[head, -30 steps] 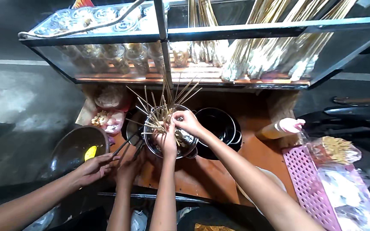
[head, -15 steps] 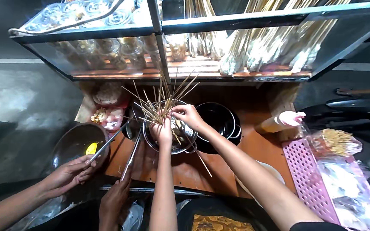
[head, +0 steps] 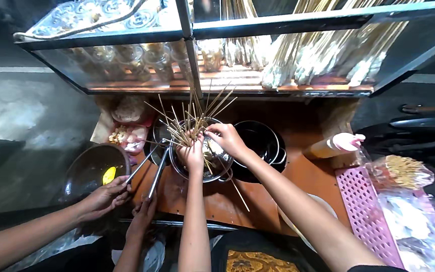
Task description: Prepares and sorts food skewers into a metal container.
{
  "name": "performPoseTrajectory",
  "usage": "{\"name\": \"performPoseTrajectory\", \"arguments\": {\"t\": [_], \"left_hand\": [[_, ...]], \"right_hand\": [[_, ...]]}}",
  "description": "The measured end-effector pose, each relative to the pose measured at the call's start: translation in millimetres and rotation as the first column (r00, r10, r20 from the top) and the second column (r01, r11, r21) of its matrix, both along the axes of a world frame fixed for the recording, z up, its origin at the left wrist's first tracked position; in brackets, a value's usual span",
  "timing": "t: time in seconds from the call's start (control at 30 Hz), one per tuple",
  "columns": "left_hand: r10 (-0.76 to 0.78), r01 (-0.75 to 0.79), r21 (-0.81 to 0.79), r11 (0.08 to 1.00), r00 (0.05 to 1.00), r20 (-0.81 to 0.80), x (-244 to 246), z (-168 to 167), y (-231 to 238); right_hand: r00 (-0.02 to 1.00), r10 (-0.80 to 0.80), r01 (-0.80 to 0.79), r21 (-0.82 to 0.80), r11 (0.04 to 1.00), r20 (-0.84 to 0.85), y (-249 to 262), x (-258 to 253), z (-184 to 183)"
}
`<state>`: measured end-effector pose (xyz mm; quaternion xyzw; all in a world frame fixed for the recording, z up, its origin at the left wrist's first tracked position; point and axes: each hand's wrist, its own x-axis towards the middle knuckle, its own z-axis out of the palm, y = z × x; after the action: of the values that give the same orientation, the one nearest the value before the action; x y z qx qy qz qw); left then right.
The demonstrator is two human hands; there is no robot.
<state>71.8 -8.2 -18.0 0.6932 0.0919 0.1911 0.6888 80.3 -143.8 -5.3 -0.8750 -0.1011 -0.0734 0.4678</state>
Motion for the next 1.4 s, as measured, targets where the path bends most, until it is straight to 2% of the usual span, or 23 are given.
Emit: {"name": "performPoseTrajectory", "arguments": {"t": [0.1, 0.23, 0.4, 0.57, 0.7, 0.8, 0.87, 1.0, 1.17, 1.23, 1.27, 1.33, 1.4], "left_hand": [[-0.015, 0.018, 0.104, 0.994, 0.999, -0.029, 3, 1, 2], [-0.009, 0.007, 0.033, 0.999, 0.999, 0.033, 1, 1, -2], [0.084, -0.084, 0.021, 0.996, 0.996, 0.017, -1, 3, -10], [0.172, -0.178, 0.13, 0.975, 0.983, 0.057, 1, 5, -10], [0.209, -0.207, 0.129, 0.97, 0.978, 0.003, 2, 12, -6], [0.244, -0.23, 0.183, 0.956, 0.968, -0.057, 3, 14, -3], [0.234, -0.216, 0.188, 0.958, 0.969, -0.078, 4, 14, -1], [0.2, -0.188, 0.134, 0.973, 0.976, -0.086, 5, 14, 0], [0.148, -0.145, 0.042, 0.988, 0.987, -0.064, 4, 10, 5], [0.129, -0.126, 0.038, 0.991, 0.988, -0.087, 2, 11, 8], [0.123, -0.121, 0.036, 0.992, 0.988, -0.092, 2, 11, 10], [0.113, -0.111, 0.027, 0.993, 0.988, -0.1, 0, 11, 13], [0.096, -0.095, 0.019, 0.995, 0.989, -0.108, -2, 13, 15]], "right_hand": [[0.999, 0.015, -0.015, -0.003, 1.0, -0.031, 3, 2, 6], [0.996, 0.042, -0.042, -0.001, 0.999, 0.081, 6, 5, 7], [0.995, 0.078, -0.08, 0.02, 0.997, 0.066, 7, 6, 11], [0.989, 0.128, -0.129, 0.01, 0.992, 0.079, 0, 6, 15], [0.994, 0.033, -0.036, 0.03, 0.999, 0.103, -8, 6, 13], [0.995, -0.069, 0.071, 0.018, 0.997, -0.074, -6, 17, 19], [0.977, -0.091, 0.09, -0.011, 0.996, -0.192, -2, 33, 16], [0.933, -0.192, 0.16, -0.125, 0.979, -0.305, 15, 49, 24], [0.914, -0.268, 0.14, -0.384, 0.913, -0.303, 25, 46, 40], [0.935, -0.226, 0.108, -0.388, 0.915, -0.273, 25, 39, 39], [0.955, -0.156, 0.064, -0.34, 0.938, -0.25, 24, 34, 35], [0.979, 0.066, -0.099, -0.171, 0.98, -0.191, 20, 21, 22], [0.948, 0.257, -0.27, -0.049, 0.962, -0.187, 18, 9, 13]]}}
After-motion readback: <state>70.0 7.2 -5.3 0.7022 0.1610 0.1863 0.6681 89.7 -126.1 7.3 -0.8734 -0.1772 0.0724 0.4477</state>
